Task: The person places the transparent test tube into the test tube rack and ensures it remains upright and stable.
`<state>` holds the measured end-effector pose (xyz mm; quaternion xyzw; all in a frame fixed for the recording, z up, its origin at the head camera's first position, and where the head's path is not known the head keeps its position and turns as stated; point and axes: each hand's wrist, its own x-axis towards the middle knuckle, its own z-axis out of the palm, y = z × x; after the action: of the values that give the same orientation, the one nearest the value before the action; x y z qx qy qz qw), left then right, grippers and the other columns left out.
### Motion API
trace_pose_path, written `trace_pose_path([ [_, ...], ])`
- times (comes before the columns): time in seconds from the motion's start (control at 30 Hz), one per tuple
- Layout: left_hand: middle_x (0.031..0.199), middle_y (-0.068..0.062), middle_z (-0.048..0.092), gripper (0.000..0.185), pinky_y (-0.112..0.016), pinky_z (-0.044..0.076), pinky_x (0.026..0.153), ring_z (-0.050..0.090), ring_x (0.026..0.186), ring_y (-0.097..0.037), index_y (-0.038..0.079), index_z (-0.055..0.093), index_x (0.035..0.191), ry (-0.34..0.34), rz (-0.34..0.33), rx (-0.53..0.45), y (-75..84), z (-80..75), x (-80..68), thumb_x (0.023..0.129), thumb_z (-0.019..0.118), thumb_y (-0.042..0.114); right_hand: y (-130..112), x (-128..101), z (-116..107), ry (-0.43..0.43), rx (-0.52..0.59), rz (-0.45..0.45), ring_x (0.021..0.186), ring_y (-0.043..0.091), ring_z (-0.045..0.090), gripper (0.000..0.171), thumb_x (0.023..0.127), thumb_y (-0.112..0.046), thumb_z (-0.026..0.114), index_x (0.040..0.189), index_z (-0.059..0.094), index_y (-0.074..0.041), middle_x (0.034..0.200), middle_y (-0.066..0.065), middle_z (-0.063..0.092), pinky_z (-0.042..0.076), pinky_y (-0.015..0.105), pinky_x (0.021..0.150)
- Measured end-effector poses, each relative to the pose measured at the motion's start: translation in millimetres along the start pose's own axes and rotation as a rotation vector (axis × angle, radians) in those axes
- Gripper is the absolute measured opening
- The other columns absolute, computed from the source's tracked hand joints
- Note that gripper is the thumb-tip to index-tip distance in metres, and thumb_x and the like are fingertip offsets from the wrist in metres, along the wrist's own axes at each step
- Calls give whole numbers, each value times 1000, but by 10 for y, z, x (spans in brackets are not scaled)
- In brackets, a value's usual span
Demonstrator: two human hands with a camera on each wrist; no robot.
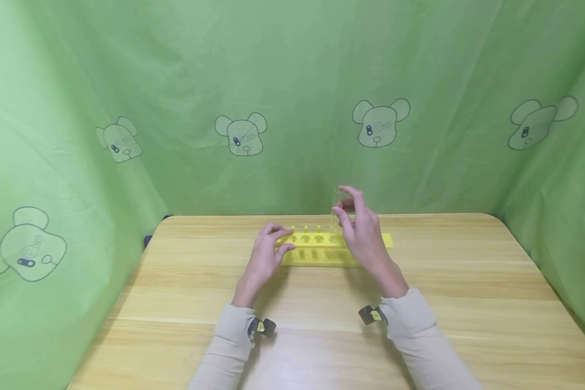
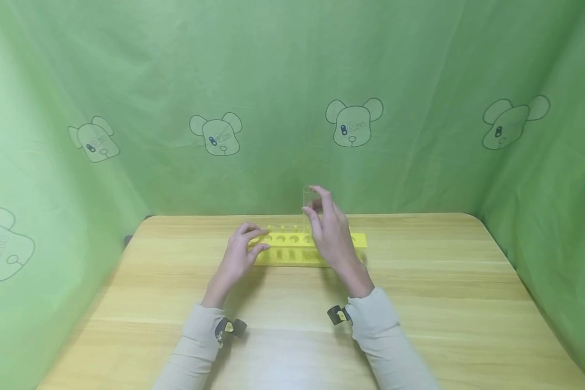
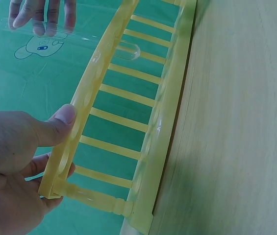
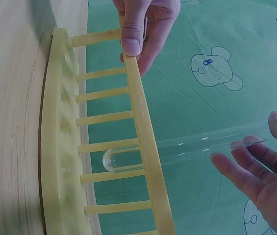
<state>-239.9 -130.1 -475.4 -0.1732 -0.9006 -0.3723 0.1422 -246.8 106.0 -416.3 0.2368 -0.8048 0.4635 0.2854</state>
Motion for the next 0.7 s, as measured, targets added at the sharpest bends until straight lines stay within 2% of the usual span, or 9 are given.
trace_pose_path([
  [0.3, 123, -8, 60, 39, -34, 48, 107, 56, 118, -24, 4, 70, 127, -9, -13, -3, 20, -15, 5, 90, 77, 17, 9, -31, 9, 6, 18, 36, 89, 28, 65, 44, 104, -8, 58, 145, 44, -3, 99, 16, 65, 63, 33, 69],
  [0.6, 123, -8, 60, 39, -35, 49, 107, 56, 118, -24, 3, 70, 126, -3, -2, 1, 20, -19, 3, 90, 77, 17, 43, -59, 38, 22, 4, 26, 86, 25, 63, 45, 104, -8, 59, 145, 44, -4, 97, 14, 65, 62, 28, 66],
  [0.7, 123, -8, 60, 39, -34, 49, 107, 56, 118, -24, 4, 70, 126, -3, -5, 4, 6, -11, 3, 90, 77, 18, 52, -68, 50, 26, 6, 25, 87, 23, 63, 45, 103, -8, 60, 145, 44, -4, 98, 13, 65, 62, 32, 66],
])
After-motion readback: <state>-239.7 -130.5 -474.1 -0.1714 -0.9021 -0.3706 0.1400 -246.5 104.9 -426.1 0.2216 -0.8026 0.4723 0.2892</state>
